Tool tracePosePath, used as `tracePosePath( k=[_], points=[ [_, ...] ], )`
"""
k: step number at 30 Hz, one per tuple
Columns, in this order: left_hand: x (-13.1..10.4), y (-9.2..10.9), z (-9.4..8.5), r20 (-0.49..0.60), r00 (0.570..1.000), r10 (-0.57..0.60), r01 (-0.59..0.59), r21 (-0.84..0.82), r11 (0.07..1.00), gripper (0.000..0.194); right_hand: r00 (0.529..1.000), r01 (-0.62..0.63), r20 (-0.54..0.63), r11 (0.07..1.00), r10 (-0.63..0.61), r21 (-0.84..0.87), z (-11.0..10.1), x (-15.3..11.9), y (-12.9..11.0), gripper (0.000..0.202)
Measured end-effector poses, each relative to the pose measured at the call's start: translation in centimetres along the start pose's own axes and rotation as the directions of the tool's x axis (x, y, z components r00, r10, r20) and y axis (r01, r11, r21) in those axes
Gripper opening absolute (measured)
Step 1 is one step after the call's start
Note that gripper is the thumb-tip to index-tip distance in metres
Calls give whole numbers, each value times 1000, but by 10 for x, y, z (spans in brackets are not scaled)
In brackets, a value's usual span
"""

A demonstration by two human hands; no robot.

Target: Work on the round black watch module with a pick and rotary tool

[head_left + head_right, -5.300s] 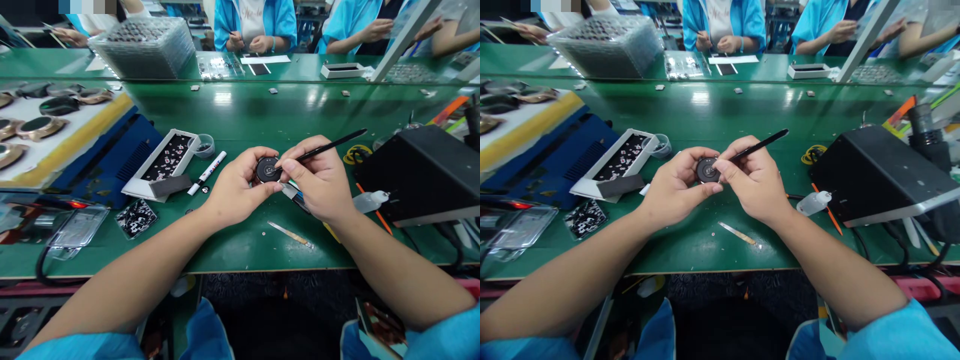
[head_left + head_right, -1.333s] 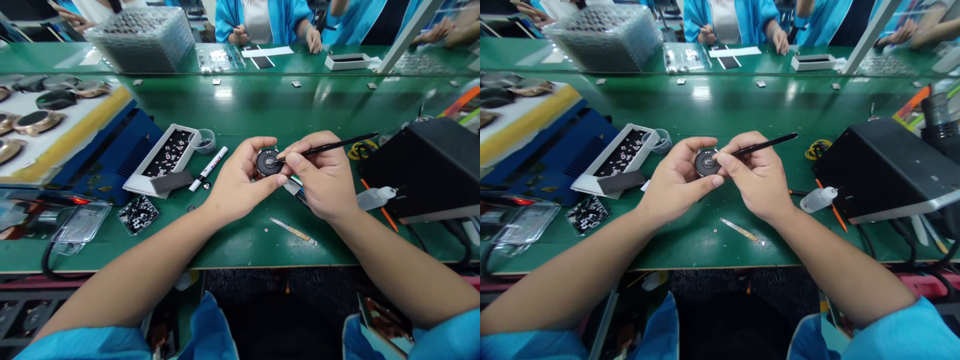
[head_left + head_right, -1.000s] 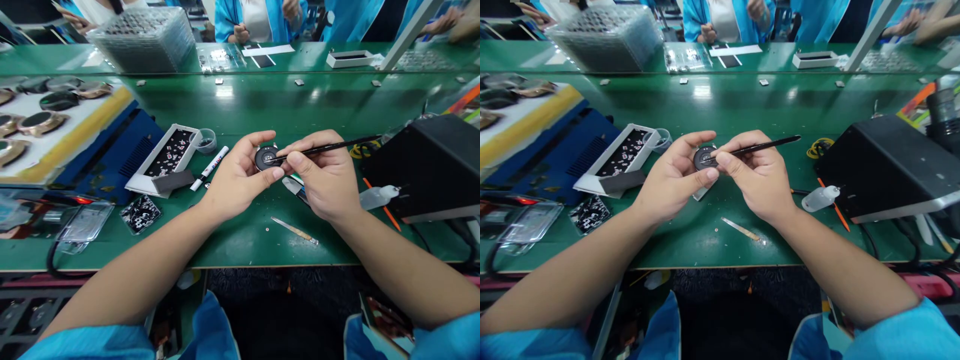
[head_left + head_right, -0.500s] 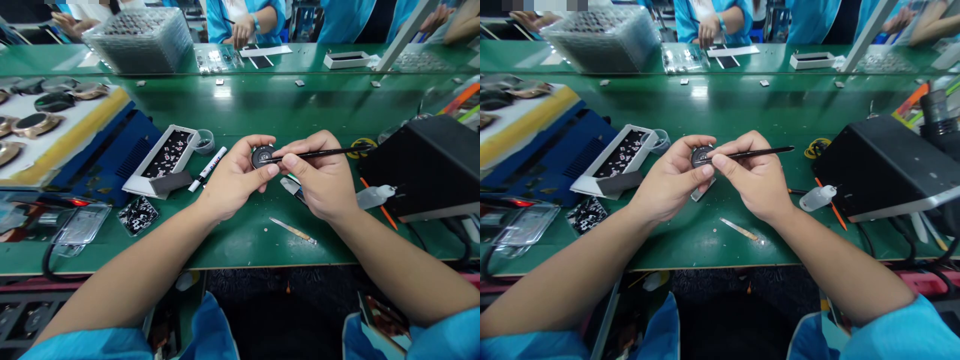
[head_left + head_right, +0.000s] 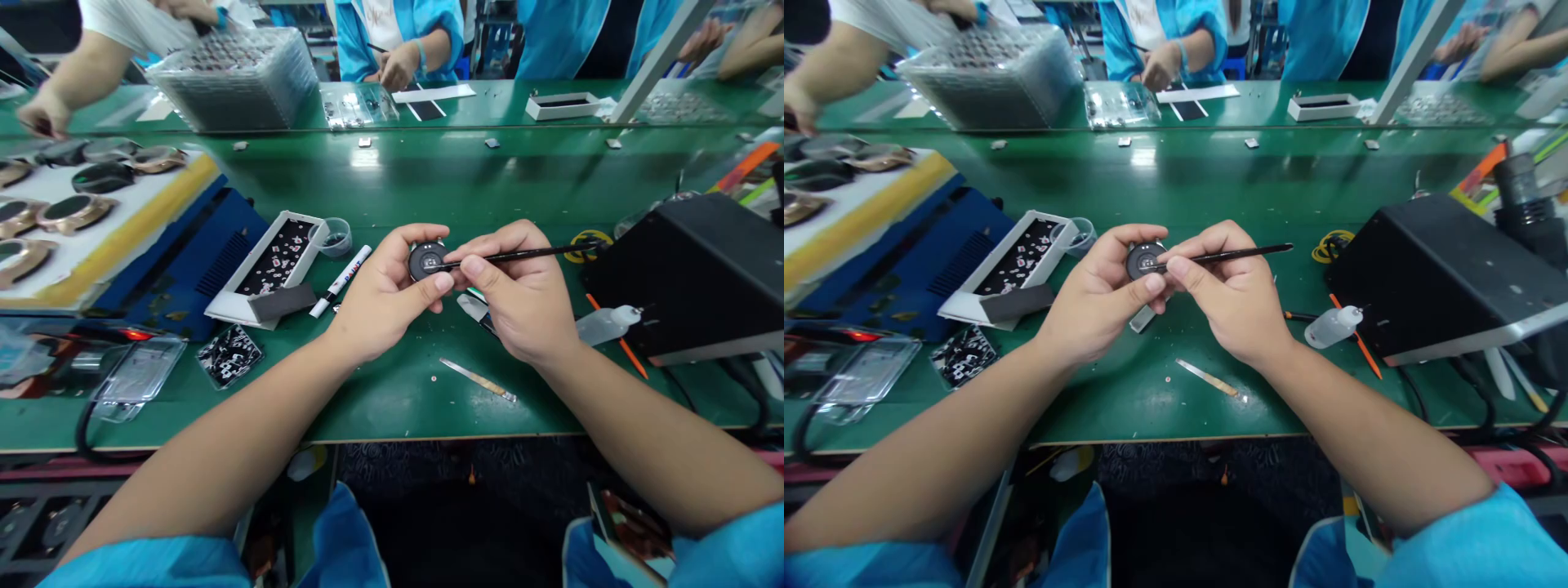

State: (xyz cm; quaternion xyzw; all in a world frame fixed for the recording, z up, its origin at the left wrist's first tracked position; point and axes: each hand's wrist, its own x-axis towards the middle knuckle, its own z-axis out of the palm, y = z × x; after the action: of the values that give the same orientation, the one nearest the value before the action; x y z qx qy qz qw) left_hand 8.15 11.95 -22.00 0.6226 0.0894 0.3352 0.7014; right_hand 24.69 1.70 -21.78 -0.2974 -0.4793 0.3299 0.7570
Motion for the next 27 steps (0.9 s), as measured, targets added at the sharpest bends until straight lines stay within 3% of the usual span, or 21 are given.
tracePosePath(
  k=[4,17,27],
  points=[
    [0,-2,-1,13,998,61,-62,44,997,63,1000,22,11,1000,-22,-13,0,-1,0,16],
    [-3,-5,-1,22,994,103,-105,116,988,59,1000,29,2,996,-29,-84,-3,-3,2,14],
    [-4,-9,2,31,990,139,-140,50,989,54,1000,24,1,993,-24,-114,-4,-4,1,14]
  ],
)
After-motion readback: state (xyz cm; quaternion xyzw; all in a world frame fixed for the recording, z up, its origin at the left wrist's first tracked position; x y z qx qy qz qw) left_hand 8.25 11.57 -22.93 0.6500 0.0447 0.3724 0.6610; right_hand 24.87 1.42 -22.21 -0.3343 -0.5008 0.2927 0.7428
